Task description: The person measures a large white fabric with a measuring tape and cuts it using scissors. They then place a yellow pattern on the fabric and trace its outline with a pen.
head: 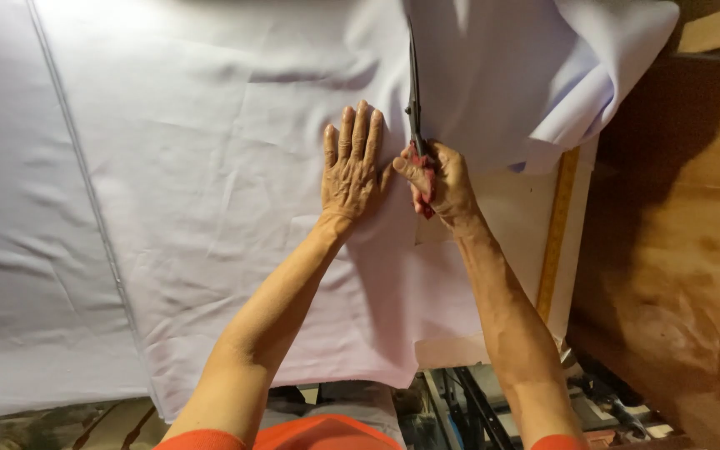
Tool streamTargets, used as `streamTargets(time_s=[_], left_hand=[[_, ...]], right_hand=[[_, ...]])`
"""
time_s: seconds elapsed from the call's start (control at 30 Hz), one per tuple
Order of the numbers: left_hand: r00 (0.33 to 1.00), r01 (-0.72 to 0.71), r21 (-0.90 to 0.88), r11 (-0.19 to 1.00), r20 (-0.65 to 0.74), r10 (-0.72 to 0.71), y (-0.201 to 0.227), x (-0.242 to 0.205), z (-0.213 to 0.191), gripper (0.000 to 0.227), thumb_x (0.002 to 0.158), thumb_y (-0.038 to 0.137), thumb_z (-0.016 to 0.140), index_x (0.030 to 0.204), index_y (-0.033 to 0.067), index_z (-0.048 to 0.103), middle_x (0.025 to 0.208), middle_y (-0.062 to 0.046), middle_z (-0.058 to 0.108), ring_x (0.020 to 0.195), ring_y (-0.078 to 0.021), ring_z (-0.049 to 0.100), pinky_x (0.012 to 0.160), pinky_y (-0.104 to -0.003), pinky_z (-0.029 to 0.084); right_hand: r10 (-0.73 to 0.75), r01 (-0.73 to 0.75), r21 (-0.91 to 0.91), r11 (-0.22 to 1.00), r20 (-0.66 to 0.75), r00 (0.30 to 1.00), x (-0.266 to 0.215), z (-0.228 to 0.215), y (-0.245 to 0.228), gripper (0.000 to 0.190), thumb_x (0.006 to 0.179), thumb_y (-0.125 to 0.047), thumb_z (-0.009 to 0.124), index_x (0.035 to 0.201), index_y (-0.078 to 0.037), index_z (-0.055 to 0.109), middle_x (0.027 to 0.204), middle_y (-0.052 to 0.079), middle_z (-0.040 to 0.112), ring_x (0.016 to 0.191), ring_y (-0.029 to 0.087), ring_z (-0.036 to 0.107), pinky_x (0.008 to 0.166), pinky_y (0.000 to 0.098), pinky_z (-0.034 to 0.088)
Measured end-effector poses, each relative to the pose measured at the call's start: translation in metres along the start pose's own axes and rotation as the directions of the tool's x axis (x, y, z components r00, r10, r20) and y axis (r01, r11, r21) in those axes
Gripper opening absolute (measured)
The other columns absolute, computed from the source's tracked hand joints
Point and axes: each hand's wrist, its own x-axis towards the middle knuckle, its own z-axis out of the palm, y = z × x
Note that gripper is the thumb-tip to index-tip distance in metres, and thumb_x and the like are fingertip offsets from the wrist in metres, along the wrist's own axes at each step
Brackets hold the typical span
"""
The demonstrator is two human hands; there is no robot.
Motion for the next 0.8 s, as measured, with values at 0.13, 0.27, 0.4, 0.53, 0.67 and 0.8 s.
streamTargets(time_s=[0.13, 0.27, 0.4, 0.53, 0.67, 0.8], left_hand=[[1.0, 0.007, -0.038, 0.999, -0.002, -0.007, 0.003, -0.001, -0.008, 0.082, 0.105, 0.058, 0.048, 0.168, 0.0162, 0.016, 0.174, -0.012, 0.013, 0.161, -0.0317, 0.009, 0.13, -0.054, 0.005], [0.999, 0.015, -0.04, 0.999, 0.031, -0.014, 0.003, 0.0, -0.008, 0.085, 0.103, 0.06, 0.05, 0.167, 0.0156, 0.017, 0.174, -0.012, 0.012, 0.161, -0.0316, 0.008, 0.129, -0.054, 0.003], [1.0, 0.007, -0.046, 0.999, 0.016, -0.007, 0.003, -0.001, -0.006, 0.087, 0.102, 0.059, 0.053, 0.167, 0.0149, 0.017, 0.174, -0.012, 0.012, 0.161, -0.0319, 0.008, 0.13, -0.055, 0.004], [1.0, 0.0, -0.025, 1.0, 0.002, 0.0, 0.002, -0.001, -0.004, 0.086, 0.103, 0.057, 0.053, 0.168, 0.0151, 0.015, 0.174, -0.012, 0.011, 0.161, -0.0324, 0.008, 0.129, -0.055, 0.004], [1.0, 0.005, -0.019, 1.0, -0.008, -0.005, 0.003, -0.001, -0.002, 0.085, 0.103, 0.057, 0.052, 0.168, 0.0155, 0.015, 0.175, -0.012, 0.012, 0.161, -0.0325, 0.008, 0.129, -0.054, 0.005], [1.0, -0.007, -0.044, 0.999, -0.03, 0.005, 0.005, -0.003, -0.021, 0.081, 0.104, 0.048, 0.055, 0.166, 0.0099, 0.018, 0.173, -0.011, 0.015, 0.162, -0.032, 0.013, 0.133, -0.054, 0.011]], right_hand=[[-0.02, 0.02, -0.021, 1.0, -0.002, 1.0, 0.008, 0.011, -0.034, 0.025, 0.096, -0.023, 0.078, 0.1, -0.006, 0.06, 0.05, 0.011, 0.057, 0.034, 0.018, 0.059, 0.026, 0.0236, 0.041], [-0.062, 0.063, -0.046, 0.997, 0.019, 0.998, 0.031, 0.013, -0.048, 0.026, 0.097, -0.03, 0.078, 0.099, -0.009, 0.061, 0.05, 0.01, 0.058, 0.036, 0.018, 0.06, 0.029, 0.0228, 0.043], [-0.057, 0.057, -0.033, 0.998, 0.009, 0.998, 0.039, 0.002, -0.026, 0.027, 0.099, -0.028, 0.076, 0.098, -0.006, 0.061, 0.048, 0.011, 0.056, 0.033, 0.017, 0.058, 0.027, 0.0228, 0.04], [-0.082, 0.083, -0.056, 0.995, 0.02, 0.996, 0.038, 0.005, -0.044, 0.025, 0.097, -0.021, 0.08, 0.103, -0.004, 0.063, 0.049, 0.011, 0.056, 0.035, 0.018, 0.059, 0.029, 0.0233, 0.041], [-0.103, 0.111, -0.091, 0.99, 0.086, 0.991, 0.055, 0.007, -0.067, 0.027, 0.096, -0.027, 0.08, 0.106, -0.008, 0.063, 0.053, 0.01, 0.059, 0.04, 0.018, 0.062, 0.032, 0.024, 0.046], [-0.052, 0.092, -0.163, 0.982, 0.235, 0.97, 0.063, 0.002, -0.076, 0.019, 0.105, -0.028, 0.051, 0.106, -0.01, 0.054, 0.102, 0.008, 0.068, 0.051, 0.006, 0.058, 0.04, 0.0199, 0.052]])
